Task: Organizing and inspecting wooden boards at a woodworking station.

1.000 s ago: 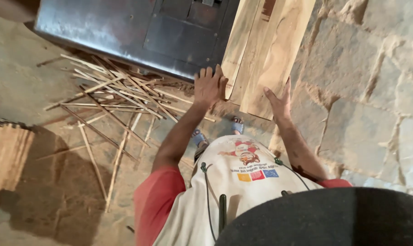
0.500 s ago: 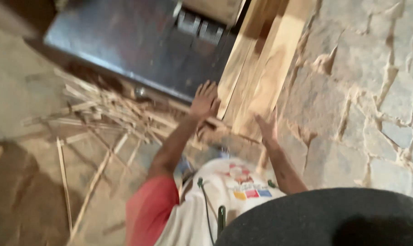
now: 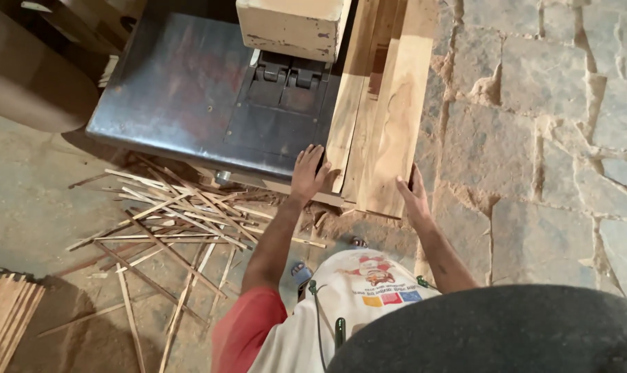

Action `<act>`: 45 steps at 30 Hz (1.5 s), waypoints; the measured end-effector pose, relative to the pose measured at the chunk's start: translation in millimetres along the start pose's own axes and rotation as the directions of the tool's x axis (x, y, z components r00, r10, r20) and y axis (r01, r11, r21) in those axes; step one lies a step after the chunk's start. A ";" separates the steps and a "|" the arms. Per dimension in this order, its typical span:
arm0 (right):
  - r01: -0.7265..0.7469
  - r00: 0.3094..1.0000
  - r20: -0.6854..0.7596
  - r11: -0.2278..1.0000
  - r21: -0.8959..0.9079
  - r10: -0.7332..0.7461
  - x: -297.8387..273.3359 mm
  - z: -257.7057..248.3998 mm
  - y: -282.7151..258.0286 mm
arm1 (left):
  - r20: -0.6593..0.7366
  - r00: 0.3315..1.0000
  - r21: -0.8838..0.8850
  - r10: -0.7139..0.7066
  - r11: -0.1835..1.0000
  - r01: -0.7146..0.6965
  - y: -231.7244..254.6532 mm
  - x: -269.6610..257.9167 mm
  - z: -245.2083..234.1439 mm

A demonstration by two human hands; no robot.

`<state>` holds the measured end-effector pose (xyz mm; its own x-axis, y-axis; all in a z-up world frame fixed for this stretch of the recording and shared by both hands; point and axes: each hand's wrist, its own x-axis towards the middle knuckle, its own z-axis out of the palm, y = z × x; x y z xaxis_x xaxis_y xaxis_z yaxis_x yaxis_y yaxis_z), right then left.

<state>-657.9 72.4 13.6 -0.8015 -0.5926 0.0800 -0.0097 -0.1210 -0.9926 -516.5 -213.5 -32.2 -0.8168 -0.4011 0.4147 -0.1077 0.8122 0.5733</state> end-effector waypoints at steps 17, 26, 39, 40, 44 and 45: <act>-0.515 0.801 -0.082 0.752 0.411 0.593 -33.5 -61.0 160.2 | -0.004 0.974 -0.421 -0.227 0.884 0.204 -6.1 2.2 -12.1; -0.492 0.776 -0.069 0.671 0.555 0.627 -31.2 -77.1 198.9 | 0.001 0.946 -0.578 -0.323 0.772 0.264 -0.6 -2.3 -16.7; -0.503 0.768 -0.066 0.664 0.553 0.637 -31.9 -70.3 174.8 | -0.006 0.946 -0.589 -0.325 0.765 0.259 7.2 1.5 -25.4; -0.504 0.766 -0.067 0.662 0.555 0.640 -31.4 -71.0 175.1 | -0.002 0.946 -0.588 -0.325 0.765 0.262 9.1 1.2 -26.8; -0.513 0.764 -0.055 0.658 0.551 0.643 -30.2 -69.8 177.2 | 0.010 0.943 -0.583 -0.334 0.764 0.277 7.0 0.6 -25.3; -0.518 0.764 -0.050 0.657 0.548 0.643 -30.5 -69.2 177.9 | 0.022 0.942 -0.600 -0.334 0.749 0.279 4.2 0.6 -22.6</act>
<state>-676.5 124.1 -171.7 -0.6485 -0.4908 -0.5819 0.7360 -0.2089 -0.6440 -504.7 -219.9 -13.6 -0.7464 -0.6395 0.1839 0.0313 0.2423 0.9697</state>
